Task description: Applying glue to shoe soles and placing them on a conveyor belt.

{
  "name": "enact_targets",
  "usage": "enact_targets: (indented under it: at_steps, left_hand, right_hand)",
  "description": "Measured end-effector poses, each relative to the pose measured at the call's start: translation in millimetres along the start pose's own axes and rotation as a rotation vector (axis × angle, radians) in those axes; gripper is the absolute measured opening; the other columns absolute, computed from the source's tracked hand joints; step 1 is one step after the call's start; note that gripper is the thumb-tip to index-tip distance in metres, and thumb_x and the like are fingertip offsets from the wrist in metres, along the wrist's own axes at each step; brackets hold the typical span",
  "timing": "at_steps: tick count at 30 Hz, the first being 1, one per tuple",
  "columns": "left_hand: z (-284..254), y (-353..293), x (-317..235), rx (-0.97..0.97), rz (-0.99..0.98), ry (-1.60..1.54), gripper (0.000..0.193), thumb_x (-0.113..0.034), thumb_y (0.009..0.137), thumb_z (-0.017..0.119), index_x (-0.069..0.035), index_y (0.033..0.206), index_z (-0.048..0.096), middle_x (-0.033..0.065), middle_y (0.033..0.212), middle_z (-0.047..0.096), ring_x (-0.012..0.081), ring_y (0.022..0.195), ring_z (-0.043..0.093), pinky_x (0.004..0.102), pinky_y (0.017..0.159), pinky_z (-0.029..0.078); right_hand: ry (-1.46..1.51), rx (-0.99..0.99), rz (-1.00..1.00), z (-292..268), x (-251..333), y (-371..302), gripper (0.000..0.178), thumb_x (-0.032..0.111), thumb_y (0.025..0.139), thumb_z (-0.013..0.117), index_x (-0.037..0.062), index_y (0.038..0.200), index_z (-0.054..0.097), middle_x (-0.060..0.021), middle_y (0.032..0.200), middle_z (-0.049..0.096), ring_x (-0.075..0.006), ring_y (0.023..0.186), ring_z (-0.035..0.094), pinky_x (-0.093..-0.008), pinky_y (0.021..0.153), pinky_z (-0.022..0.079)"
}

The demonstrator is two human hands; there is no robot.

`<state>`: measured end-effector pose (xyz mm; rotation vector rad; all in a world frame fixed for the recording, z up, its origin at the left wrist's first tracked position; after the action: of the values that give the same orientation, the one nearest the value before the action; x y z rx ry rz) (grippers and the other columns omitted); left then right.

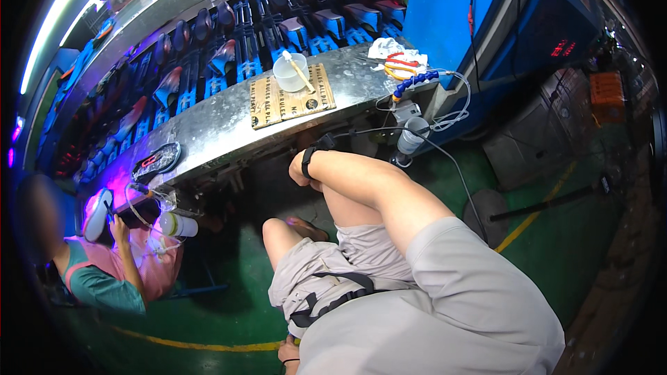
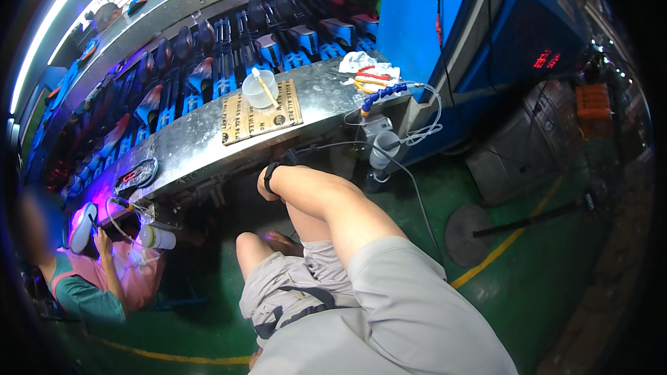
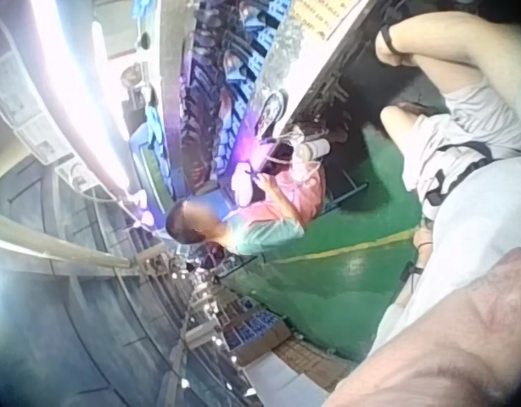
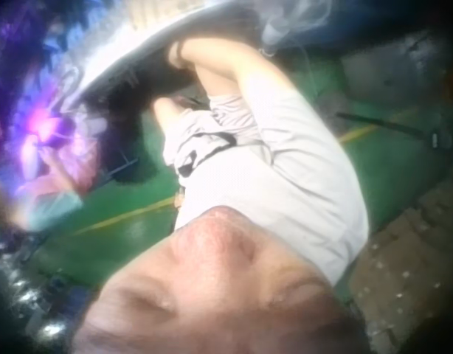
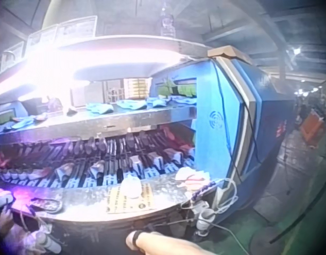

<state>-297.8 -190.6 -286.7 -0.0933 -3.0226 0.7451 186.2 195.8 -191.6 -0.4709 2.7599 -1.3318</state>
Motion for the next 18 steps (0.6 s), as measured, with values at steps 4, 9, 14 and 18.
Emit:
enact_targets:
  at_steps: [4, 9, 14, 18]
  left_hand:
    - [32.8, 10.0, 21.7, 0.025, -0.039, 0.045, 0.026, -0.028, 0.095, 0.053, -0.016, 0.108, 0.072, 0.0186, 0.093, 0.069, 0.0392, 0.079, 0.071, 0.0519, 0.065, 0.056]
    - [37.9, 4.4, 19.3, -0.005, -0.043, 0.041, 0.025, -0.026, 0.094, 0.054, -0.015, 0.107, 0.072, 0.0182, 0.091, 0.069, 0.0388, 0.077, 0.071, 0.0519, 0.063, 0.055]
    - [30.0, 1.6, 9.7, -0.008, -0.006, 0.041, 0.026, -0.027, 0.093, 0.056, -0.014, 0.108, 0.072, 0.0176, 0.089, 0.069, 0.0388, 0.074, 0.070, 0.0517, 0.062, 0.055]
    - [26.4, 2.6, 7.2, -0.034, 0.004, 0.017, 0.027, -0.029, 0.092, 0.058, -0.014, 0.109, 0.073, 0.0178, 0.090, 0.069, 0.0384, 0.075, 0.070, 0.0509, 0.063, 0.055]
  right_hand:
    - [-0.014, -0.064, -0.008, 3.7, -6.4, 34.3, 0.025, 0.011, 0.072, 0.070, 0.0111, 0.094, 0.081, -0.0134, 0.098, 0.077, -0.0286, 0.089, 0.074, -0.0438, 0.077, 0.057]
    - [-0.033, 0.023, -0.017, 7.9, -5.7, 23.9, 0.030, 0.012, 0.072, 0.065, 0.0097, 0.097, 0.081, -0.0172, 0.102, 0.076, -0.0324, 0.091, 0.073, -0.0448, 0.077, 0.057]
    - [-0.048, -0.039, -0.041, 6.8, -1.9, 25.3, 0.031, 0.011, 0.072, 0.065, 0.0095, 0.099, 0.081, -0.0178, 0.104, 0.075, -0.0328, 0.094, 0.073, -0.0447, 0.079, 0.056]
    - [-0.029, -0.039, -0.049, 9.1, -3.1, 27.7, 0.027, 0.012, 0.076, 0.068, 0.0091, 0.099, 0.081, -0.0147, 0.104, 0.076, -0.0285, 0.096, 0.073, -0.0436, 0.082, 0.055]
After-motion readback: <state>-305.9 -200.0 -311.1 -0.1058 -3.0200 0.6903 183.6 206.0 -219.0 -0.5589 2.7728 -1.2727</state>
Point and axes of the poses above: each hand's wrist, its own y-axis towards the middle knuckle, its own z-axis out of the palm, x = y × z, the point moved 9 cm from there along y, towards the middle knuckle
